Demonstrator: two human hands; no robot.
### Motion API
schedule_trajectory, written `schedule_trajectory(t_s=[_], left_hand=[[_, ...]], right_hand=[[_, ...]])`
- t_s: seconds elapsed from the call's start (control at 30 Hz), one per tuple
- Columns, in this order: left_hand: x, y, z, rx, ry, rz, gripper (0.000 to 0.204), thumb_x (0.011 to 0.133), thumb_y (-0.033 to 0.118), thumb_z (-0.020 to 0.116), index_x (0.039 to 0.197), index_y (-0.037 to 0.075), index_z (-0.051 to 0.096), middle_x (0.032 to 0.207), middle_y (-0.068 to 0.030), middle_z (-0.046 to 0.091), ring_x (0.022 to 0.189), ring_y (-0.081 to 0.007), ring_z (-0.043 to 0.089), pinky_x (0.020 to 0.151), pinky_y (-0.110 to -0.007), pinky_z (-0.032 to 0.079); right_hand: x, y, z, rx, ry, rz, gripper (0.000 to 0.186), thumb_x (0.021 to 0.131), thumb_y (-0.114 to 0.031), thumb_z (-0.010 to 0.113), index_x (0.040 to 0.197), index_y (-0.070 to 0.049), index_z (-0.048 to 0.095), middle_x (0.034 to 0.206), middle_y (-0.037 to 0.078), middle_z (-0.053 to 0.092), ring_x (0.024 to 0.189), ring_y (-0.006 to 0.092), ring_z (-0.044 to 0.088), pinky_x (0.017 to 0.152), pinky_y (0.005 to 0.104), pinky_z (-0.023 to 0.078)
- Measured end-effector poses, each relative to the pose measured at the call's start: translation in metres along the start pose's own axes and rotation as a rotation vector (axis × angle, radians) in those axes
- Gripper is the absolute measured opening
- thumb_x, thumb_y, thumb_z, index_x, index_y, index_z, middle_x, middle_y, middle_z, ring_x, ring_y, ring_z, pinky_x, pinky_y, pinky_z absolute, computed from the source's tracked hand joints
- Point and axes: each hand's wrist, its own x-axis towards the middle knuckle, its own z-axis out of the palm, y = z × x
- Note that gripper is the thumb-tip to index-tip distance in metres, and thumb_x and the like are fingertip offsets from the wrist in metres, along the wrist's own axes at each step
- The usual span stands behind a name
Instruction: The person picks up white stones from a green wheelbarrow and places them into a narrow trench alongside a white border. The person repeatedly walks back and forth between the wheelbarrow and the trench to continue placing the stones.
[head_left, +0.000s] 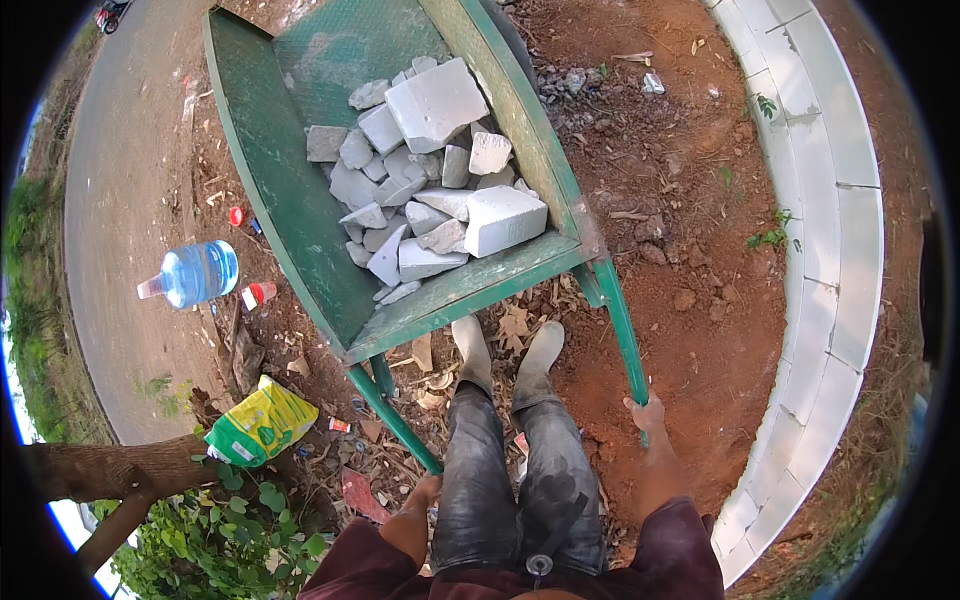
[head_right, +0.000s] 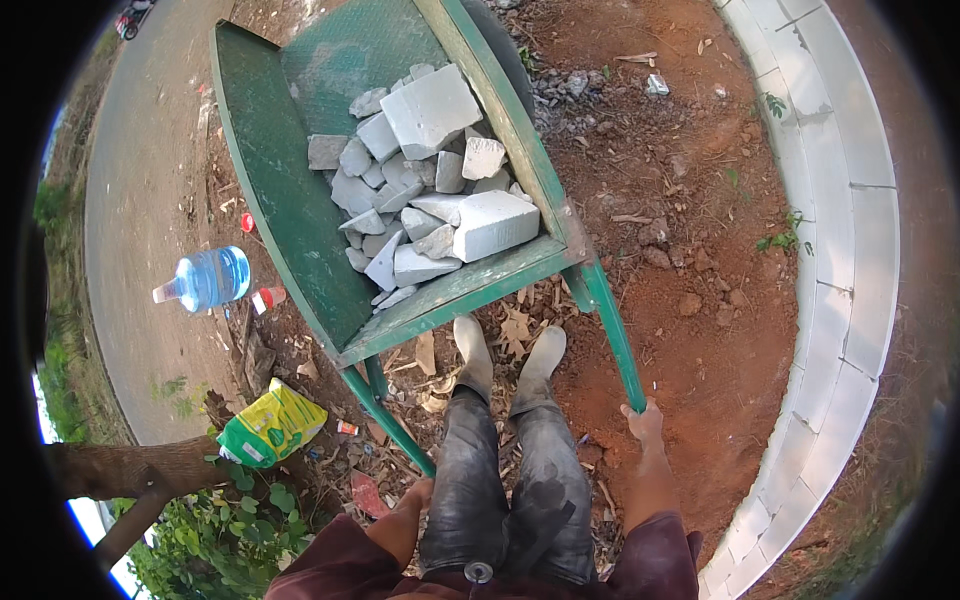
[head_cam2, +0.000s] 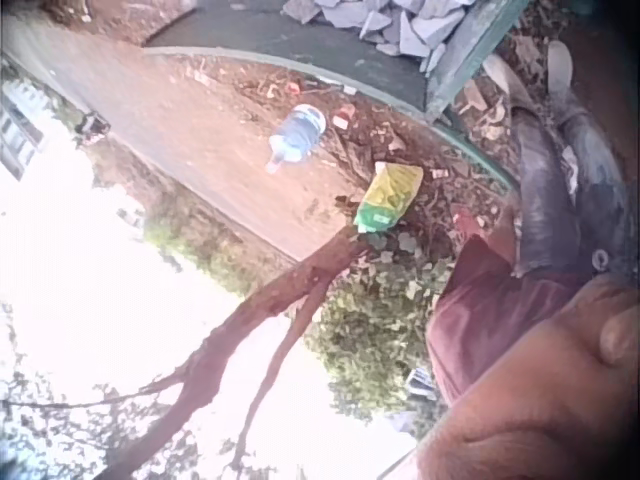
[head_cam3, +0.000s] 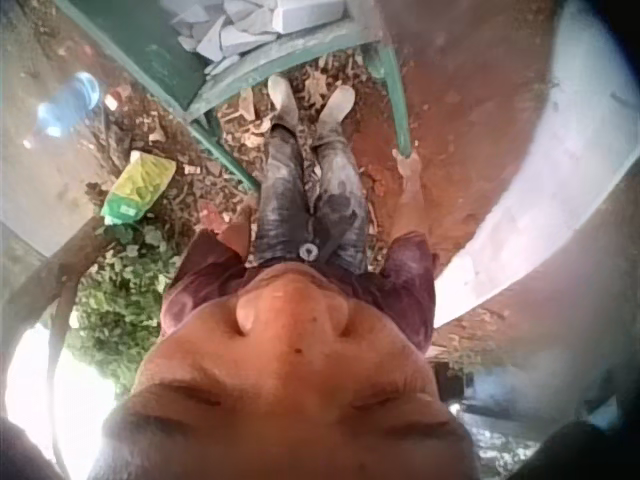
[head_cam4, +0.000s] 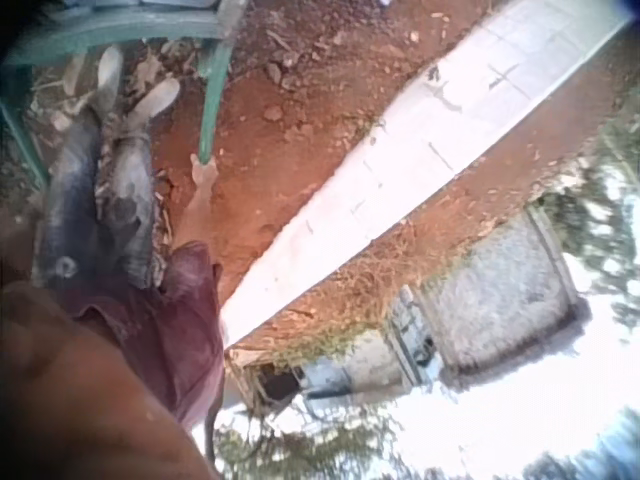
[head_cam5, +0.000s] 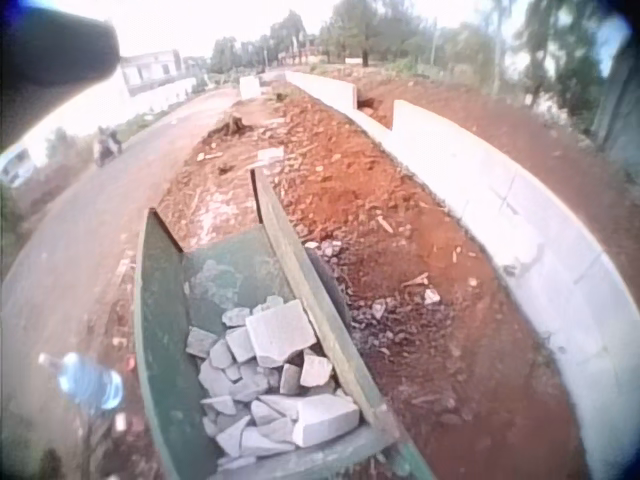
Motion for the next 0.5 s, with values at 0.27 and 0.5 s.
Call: schedule_trajectory(t_s=[0.27, 0.5], left_hand=[[-0.005, 0.011, 0.032, 0.085, 0.03, 0.037, 0.03, 0.103, 0.039, 0.057, 0.117, 0.014, 0.065, 0.104, 0.0019, 0.068, 0.095, -0.0136, 0.06, 0.082, -0.034, 0.045], [-0.067, -0.003, -0.004, 0.347, 0.469, 0.4, 0.024, 0.092, 0.025, 0.073, 0.103, 0.004, 0.071, 0.092, -0.0082, 0.074, 0.084, -0.0146, 0.068, 0.082, -0.031, 0.054]], right_hand=[[0.096, 0.018, 0.035, -0.068, 0.138, -0.08, 0.044, 0.089, -0.044, 0.073, 0.104, -0.004, 0.064, 0.09, 0.017, 0.072, 0.087, 0.034, 0.071, 0.077, 0.0446, 0.054], [0.024, -0.083, 0.038, 0.227, 0.092, -0.415, 0.035, 0.087, -0.035, 0.078, 0.099, -0.005, 0.066, 0.081, 0.012, 0.074, 0.079, 0.0252, 0.073, 0.075, 0.039, 0.056]])
